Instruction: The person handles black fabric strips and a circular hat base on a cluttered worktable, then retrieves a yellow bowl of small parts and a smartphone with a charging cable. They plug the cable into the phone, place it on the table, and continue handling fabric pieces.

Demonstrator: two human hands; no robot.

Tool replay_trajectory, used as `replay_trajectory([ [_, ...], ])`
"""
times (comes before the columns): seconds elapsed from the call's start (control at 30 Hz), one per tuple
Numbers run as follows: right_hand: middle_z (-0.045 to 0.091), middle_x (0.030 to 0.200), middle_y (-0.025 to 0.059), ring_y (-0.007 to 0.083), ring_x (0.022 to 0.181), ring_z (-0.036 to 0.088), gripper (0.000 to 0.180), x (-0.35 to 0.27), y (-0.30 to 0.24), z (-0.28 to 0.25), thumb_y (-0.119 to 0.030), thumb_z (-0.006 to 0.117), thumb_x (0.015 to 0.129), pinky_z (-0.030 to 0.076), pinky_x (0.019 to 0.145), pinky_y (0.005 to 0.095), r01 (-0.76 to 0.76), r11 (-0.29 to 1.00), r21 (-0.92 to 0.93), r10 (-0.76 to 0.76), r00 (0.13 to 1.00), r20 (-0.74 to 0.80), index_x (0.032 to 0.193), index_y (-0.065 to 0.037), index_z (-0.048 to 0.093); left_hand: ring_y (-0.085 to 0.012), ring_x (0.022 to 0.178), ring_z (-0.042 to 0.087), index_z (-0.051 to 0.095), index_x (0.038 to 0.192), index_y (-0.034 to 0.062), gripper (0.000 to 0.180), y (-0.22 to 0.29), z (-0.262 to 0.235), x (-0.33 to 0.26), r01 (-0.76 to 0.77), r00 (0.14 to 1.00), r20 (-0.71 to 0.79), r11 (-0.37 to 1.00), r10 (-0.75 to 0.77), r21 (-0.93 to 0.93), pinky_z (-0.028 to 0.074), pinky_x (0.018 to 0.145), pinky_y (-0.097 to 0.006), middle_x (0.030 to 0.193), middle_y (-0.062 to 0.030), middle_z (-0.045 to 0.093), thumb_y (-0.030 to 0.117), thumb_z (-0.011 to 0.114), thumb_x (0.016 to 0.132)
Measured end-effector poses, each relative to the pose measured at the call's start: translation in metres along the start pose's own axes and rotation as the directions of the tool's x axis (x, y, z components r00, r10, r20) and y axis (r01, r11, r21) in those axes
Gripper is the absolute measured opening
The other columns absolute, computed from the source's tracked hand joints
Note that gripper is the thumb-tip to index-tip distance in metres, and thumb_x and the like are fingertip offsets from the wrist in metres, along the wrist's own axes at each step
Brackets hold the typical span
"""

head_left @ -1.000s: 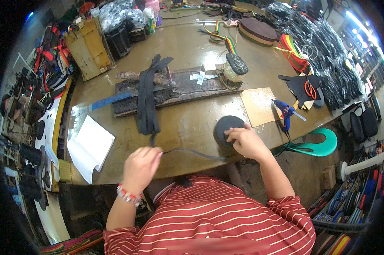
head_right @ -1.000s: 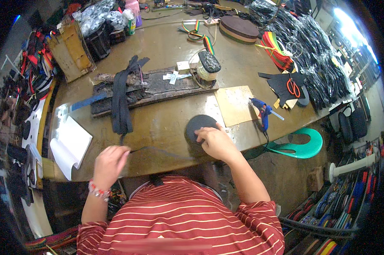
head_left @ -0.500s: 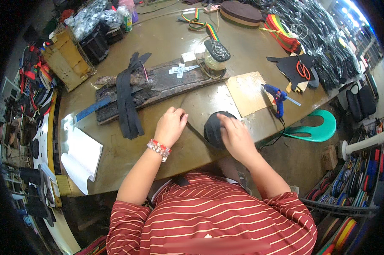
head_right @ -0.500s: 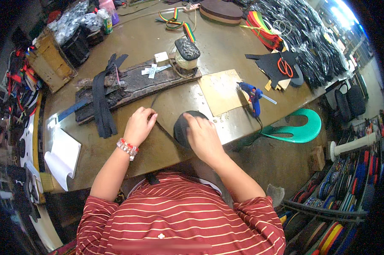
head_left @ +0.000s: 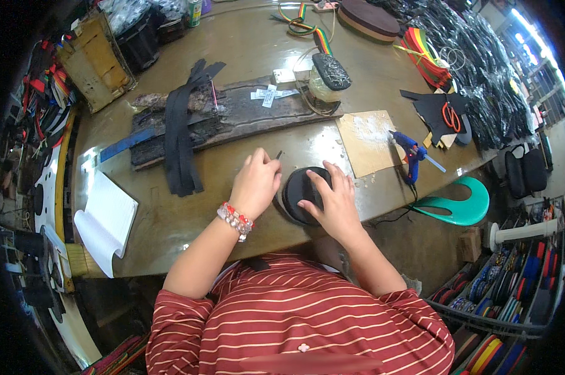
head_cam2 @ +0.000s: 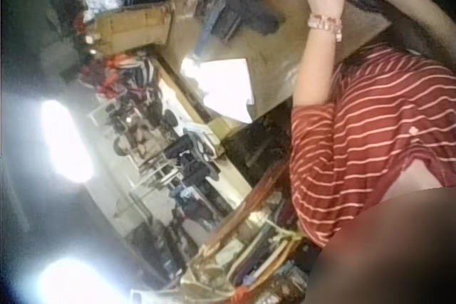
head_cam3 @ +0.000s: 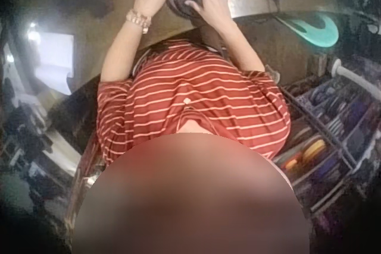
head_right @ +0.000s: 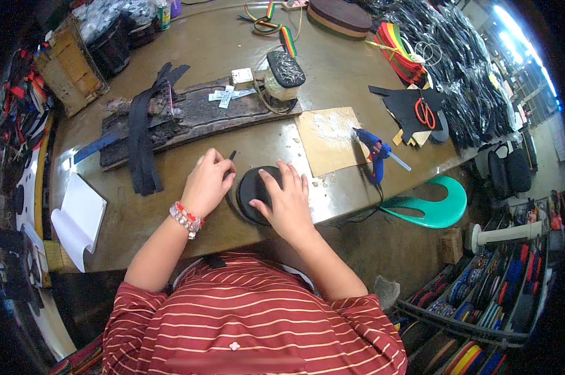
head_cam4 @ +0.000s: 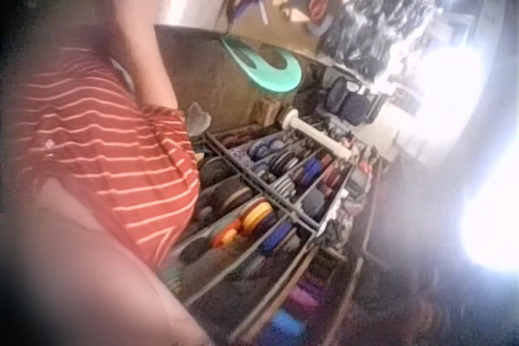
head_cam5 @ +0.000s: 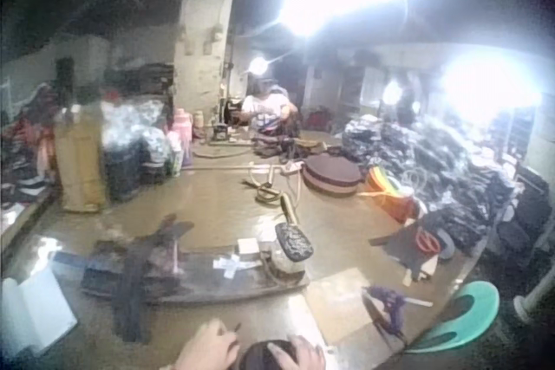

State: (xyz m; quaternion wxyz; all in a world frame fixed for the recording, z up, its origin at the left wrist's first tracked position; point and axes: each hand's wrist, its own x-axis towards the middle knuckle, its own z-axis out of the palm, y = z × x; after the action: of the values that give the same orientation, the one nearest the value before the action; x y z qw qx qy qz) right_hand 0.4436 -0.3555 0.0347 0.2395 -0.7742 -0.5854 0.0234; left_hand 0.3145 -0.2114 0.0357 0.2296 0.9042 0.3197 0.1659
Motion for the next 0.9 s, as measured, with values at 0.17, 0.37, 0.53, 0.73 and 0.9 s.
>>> replay_trajectory([
  [0.17, 0.038, 0.129, 0.0171, 0.0354, 0.121, 0.037, 0.052, 0.001, 0.002, 0.001, -0.023, 0.072, 0.072, 0.026, 0.100, 0.0544, -0.007, 0.998, 0.069, 0.009, 1.000, -0.030, 0.118, -0.012, 0.052, -0.0275, 0.101, 0.048, 0.065, 0.073, 0.0051, 0.013, 0.008, -0.008, -0.015, -0.053, 0.996, 0.076, 0.999, 0.052, 0.010, 0.042, 0.086, -0.039, 0.107, -0.0107, 0.049, 0.018, 0.064, 0.076],
  [0.37, 0.044, 0.125, 0.0137, 0.0327, 0.116, 0.043, 0.042, -0.004, 0.010, -0.014, -0.019, 0.070, 0.074, 0.028, 0.100, 0.0519, -0.019, 0.997, 0.079, 0.024, 0.998, -0.054, 0.113, -0.011, 0.056, -0.0288, 0.104, 0.047, 0.065, 0.074, 0.0033, 0.014, 0.005, 0.001, -0.017, -0.047, 0.997, 0.056, 0.998, 0.049, -0.037, 0.039, 0.090, -0.040, 0.110, -0.0115, 0.048, 0.017, 0.064, 0.076],
  [0.53, 0.047, 0.122, 0.0122, 0.0310, 0.115, 0.044, 0.037, -0.003, 0.011, -0.025, -0.021, 0.068, 0.076, 0.028, 0.100, 0.0503, -0.055, 0.993, 0.101, 0.062, 0.996, -0.069, 0.111, -0.011, 0.058, -0.0293, 0.105, 0.047, 0.064, 0.073, 0.0028, 0.014, -0.002, 0.002, -0.016, -0.025, 0.997, 0.074, 0.991, 0.035, -0.129, 0.040, 0.089, -0.039, 0.109, -0.0118, 0.048, 0.016, 0.064, 0.074],
  [0.73, 0.050, 0.119, 0.0116, 0.0302, 0.115, 0.045, 0.035, -0.003, 0.007, -0.018, -0.021, 0.067, 0.077, 0.027, 0.101, 0.0507, 0.010, 0.996, 0.090, -0.005, 0.998, -0.056, 0.110, -0.012, 0.059, -0.0274, 0.099, 0.051, 0.062, 0.065, 0.0033, 0.011, 0.008, 0.001, -0.014, -0.055, 0.998, 0.022, 0.997, 0.057, -0.050, 0.042, 0.085, -0.040, 0.112, -0.0110, 0.048, 0.014, 0.065, 0.066],
  [0.9, 0.051, 0.114, 0.0126, 0.0294, 0.106, 0.048, 0.041, -0.001, -0.009, -0.011, -0.026, 0.068, 0.075, 0.035, 0.090, 0.0440, -0.035, 0.999, -0.007, 0.034, 0.998, -0.057, 0.110, -0.006, 0.059, -0.0240, 0.088, 0.055, 0.060, 0.082, 0.0036, 0.020, 0.002, -0.009, -0.011, -0.111, 0.990, -0.095, 0.993, 0.107, -0.033, 0.045, 0.081, -0.037, 0.117, -0.0112, 0.046, 0.018, 0.068, 0.070],
])
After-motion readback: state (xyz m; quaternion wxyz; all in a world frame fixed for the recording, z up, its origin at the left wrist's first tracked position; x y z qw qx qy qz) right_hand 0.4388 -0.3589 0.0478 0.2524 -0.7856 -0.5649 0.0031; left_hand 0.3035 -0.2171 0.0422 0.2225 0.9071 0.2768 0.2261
